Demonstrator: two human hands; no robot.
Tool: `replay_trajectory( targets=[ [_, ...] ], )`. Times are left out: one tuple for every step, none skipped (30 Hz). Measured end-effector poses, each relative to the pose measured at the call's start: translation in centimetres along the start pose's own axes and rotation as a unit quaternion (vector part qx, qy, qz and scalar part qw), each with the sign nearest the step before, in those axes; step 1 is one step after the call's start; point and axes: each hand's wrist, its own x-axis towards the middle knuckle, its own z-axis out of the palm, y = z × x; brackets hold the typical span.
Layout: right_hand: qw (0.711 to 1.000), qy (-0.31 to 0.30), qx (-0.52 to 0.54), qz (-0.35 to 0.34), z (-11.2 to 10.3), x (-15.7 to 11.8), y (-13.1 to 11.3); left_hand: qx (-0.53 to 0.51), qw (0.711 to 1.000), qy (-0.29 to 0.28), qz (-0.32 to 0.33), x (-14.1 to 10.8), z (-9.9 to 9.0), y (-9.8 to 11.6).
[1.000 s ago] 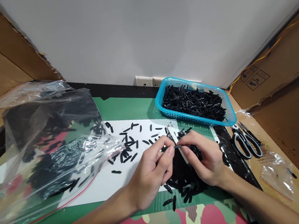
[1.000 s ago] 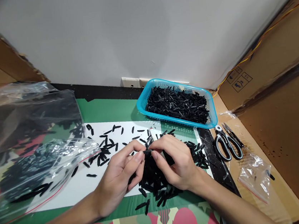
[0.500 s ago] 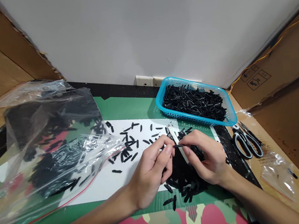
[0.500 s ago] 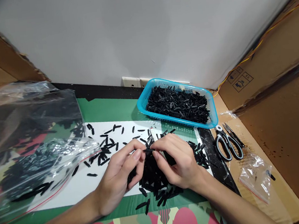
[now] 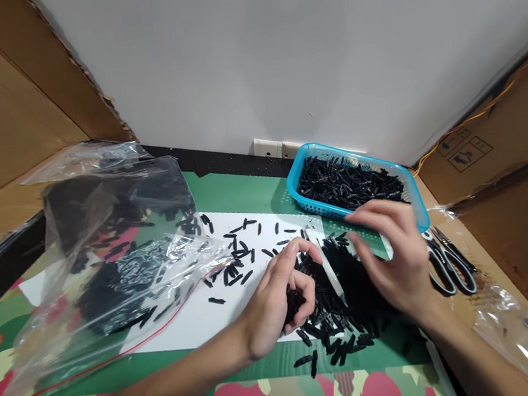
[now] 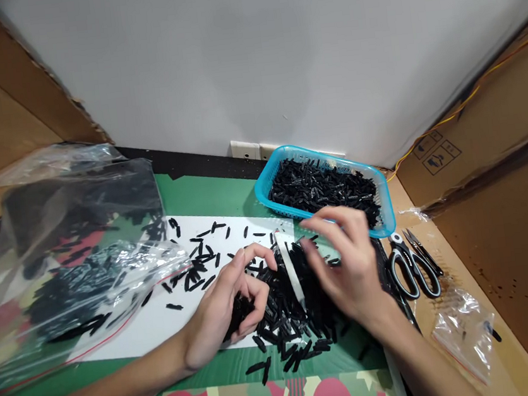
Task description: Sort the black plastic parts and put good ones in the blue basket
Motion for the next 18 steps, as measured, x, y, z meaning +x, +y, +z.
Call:
replay_trajectory(
  targets=[
    [0.996,-0.057,0.069,-0.024,0.4,-0.4,-1.0,0.008,1.000,0.002,-0.003,0.0,0.0,-0.1],
    [0.984,-0.118,0.131,-0.040,0.8,-0.7,-2.0,0.013,1.000,0.004,-0.004,0.0,0.1,-0.2],
    [0.973,-0.153,0.168,-0.047,1.1,-1.1,-2.8,0.015,1.000,0.005,-0.002,0.0,0.1,-0.3],
    [0.968,-0.169,0.182,-0.042,1.5,-1.4,-3.4,0.014,1.000,0.005,0.001,0.0,0.2,-0.4],
    [0.965,-0.178,0.191,-0.037,1.7,-1.6,-3.8,0.010,1.000,0.005,0.004,0.0,0.3,-0.4],
    [0.964,-0.180,0.193,-0.030,1.9,-1.8,-4.0,0.005,1.000,0.007,0.005,0.0,0.4,-0.3],
    [0.963,-0.181,0.196,-0.023,2.0,-1.8,-4.0,0.002,1.000,0.009,0.003,0.0,0.4,-0.3],
    [0.962,-0.186,0.201,-0.019,2.1,-1.9,-3.9,-0.002,1.000,0.011,0.001,0.0,0.5,-0.2],
    [0.959,-0.193,0.207,-0.016,2.1,-1.9,-3.8,-0.004,1.000,0.011,0.000,0.0,0.5,-0.1],
    [0.956,-0.200,0.213,-0.013,2.1,-1.9,-3.6,-0.005,1.000,0.010,-0.001,0.1,0.5,-0.1],
    [0.955,-0.205,0.216,-0.011,2.0,-1.9,-3.5,-0.005,1.000,0.008,-0.001,0.1,0.5,0.0],
    [0.954,-0.208,0.216,-0.008,2.0,-1.9,-3.5,-0.004,1.000,0.006,0.000,0.1,0.4,0.0],
    [0.954,-0.210,0.215,-0.004,2.0,-1.9,-3.5,-0.003,1.000,0.007,-0.001,0.1,0.4,-0.1],
    [0.954,-0.212,0.214,0.001,2.0,-2.0,-3.6,-0.002,1.000,0.011,-0.005,0.1,0.3,-0.1],
    [0.953,-0.216,0.212,0.006,2.1,-2.0,-3.7,-0.001,1.000,0.016,-0.013,0.2,0.3,-0.2],
    [0.952,-0.221,0.210,0.011,2.1,-2.1,-3.8,0.000,1.000,0.021,-0.018,0.2,0.3,-0.3],
    [0.951,-0.225,0.209,0.014,2.1,-2.1,-3.9,0.006,1.000,0.025,-0.015,0.2,0.3,-0.4],
    [0.951,-0.227,0.210,0.017,2.1,-2.1,-3.9,0.011,1.000,0.029,-0.002,0.2,0.3,-0.5]
  ],
)
